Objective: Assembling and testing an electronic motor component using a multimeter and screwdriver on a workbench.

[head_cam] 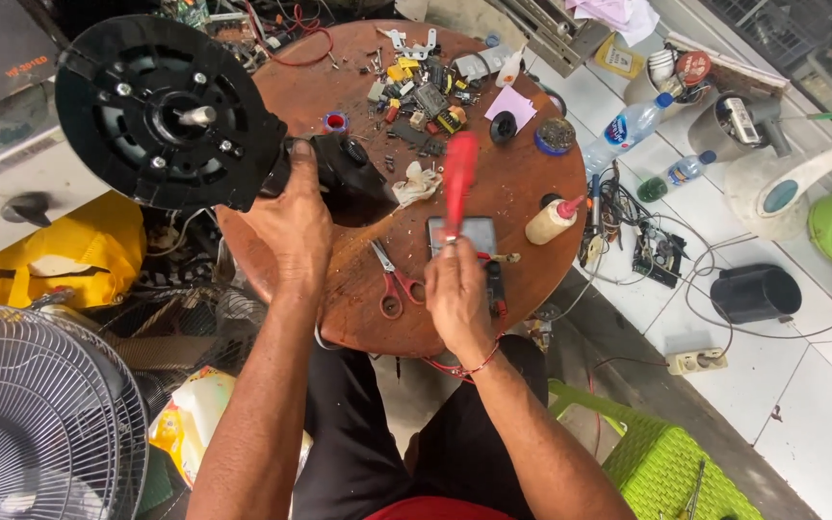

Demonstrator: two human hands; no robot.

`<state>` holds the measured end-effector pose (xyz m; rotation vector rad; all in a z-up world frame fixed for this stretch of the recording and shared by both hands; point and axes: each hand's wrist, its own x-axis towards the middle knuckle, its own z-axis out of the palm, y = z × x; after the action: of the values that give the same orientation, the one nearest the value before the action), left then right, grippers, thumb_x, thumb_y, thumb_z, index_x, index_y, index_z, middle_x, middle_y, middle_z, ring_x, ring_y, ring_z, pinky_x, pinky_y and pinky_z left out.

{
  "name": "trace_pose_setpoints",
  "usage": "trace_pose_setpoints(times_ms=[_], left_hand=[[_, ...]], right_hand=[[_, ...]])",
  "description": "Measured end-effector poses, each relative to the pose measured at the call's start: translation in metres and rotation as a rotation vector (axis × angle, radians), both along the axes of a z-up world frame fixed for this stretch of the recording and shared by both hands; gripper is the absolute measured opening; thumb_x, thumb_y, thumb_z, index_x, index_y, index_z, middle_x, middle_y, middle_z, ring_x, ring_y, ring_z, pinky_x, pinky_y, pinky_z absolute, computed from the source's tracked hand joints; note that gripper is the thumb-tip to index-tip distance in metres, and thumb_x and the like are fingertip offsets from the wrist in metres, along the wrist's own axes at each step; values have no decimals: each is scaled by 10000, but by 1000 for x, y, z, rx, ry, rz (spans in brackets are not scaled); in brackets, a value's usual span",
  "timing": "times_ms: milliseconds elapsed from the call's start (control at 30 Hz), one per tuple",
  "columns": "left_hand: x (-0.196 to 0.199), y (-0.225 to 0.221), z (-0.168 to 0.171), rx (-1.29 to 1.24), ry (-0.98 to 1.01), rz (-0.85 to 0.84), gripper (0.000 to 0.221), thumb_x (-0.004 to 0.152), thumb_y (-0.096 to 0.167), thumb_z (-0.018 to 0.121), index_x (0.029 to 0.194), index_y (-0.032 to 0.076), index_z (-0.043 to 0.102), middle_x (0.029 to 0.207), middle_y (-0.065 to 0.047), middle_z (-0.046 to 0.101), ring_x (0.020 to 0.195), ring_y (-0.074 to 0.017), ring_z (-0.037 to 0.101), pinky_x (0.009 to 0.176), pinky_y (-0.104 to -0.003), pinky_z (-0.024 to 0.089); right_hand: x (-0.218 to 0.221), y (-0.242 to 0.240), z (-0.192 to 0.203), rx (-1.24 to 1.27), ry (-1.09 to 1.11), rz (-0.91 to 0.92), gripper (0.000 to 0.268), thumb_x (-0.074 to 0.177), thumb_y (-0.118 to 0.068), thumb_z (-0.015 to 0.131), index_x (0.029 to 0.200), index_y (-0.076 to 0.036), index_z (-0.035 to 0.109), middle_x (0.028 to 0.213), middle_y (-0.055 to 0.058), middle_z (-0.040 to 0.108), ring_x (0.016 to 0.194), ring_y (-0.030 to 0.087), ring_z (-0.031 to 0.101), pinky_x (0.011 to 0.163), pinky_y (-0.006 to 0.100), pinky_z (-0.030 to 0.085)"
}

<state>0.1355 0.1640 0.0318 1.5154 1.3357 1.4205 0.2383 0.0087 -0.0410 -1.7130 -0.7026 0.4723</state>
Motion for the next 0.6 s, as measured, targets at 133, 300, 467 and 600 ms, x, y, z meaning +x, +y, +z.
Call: trace_pose_setpoints(times_ms=[133, 300, 467, 600], left_hand=[[18, 14, -17, 70, -217, -17, 247, 884, 160, 800, 1108, 69, 750, 1039, -157, 752, 1069, -298, 711, 1001, -476, 477], [1, -2, 7, -221, -311, 44, 288, 835, 371, 813, 988, 127, 801, 877, -109, 767, 810, -208, 703, 755, -452, 545], [-7, 42, -18, -136, -968, -23, 294, 786, 119, 834, 1032, 3, 721, 896, -136, 686, 819, -220, 662, 740, -398, 619], [-39, 35, 3, -499, -1341, -222, 245, 785, 171, 797, 929, 20, 668, 929, -177, 703, 899, -329, 739, 859, -494, 657]], right_hand=[[0, -10, 4, -29, -26, 147, 326, 1087, -220, 393, 1126, -47, 667, 600, 58, 567, 470, 166, 564, 415, 274, 464], [11, -46, 16, 136, -27, 14, 435, 1096, -311, 407, 1296, 7, 626, 612, 37, 544, 463, 113, 526, 428, 246, 496], [18, -92, 13, 126, -210, -14, 340, 1063, -220, 460, 1261, -11, 641, 558, 39, 525, 465, 125, 531, 457, 255, 473], [10, -111, 5, 69, -143, 16, 324, 1023, -192, 534, 1250, -19, 687, 533, 44, 533, 481, 131, 537, 473, 280, 481]])
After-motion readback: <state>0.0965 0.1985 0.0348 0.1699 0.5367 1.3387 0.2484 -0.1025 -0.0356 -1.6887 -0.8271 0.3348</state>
